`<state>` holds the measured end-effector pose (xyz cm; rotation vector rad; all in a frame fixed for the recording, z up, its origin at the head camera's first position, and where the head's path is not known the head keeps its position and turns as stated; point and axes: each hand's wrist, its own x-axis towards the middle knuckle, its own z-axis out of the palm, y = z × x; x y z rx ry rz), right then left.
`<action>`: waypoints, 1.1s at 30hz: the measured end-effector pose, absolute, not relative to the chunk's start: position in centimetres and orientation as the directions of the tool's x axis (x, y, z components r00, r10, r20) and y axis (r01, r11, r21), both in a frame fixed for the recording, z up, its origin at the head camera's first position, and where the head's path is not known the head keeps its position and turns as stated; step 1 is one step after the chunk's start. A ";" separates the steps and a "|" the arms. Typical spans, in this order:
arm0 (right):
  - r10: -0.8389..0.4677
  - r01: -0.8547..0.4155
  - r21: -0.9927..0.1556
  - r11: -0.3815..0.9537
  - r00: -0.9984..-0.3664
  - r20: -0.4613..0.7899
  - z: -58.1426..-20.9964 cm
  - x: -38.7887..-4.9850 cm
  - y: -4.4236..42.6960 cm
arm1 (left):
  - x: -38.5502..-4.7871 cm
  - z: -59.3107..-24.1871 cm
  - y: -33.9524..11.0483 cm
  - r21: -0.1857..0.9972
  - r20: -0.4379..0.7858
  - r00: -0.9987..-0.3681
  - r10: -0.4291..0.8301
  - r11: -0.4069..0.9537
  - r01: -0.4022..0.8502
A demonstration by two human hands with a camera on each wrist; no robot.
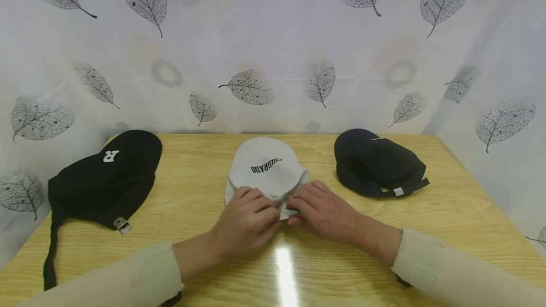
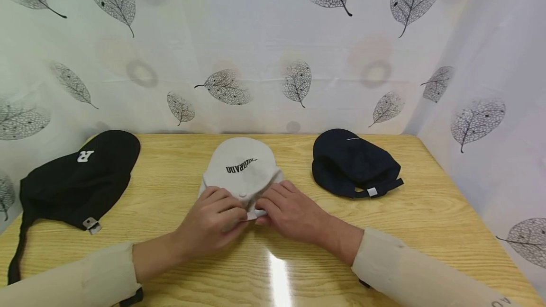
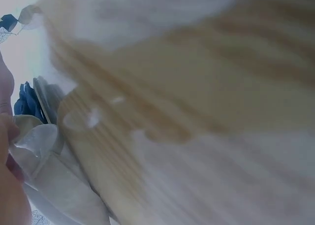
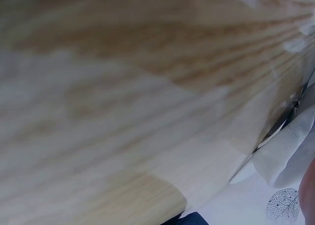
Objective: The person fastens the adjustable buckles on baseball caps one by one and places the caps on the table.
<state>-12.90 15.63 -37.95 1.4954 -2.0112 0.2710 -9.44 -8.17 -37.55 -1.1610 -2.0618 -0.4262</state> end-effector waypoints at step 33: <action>-0.789 -0.914 0.188 0.360 -0.190 0.585 -38.0 -12.8 15.6 | -9.4 -37.5 -8.0 -0.044 0.725 -0.341 0.599 0.535 0.844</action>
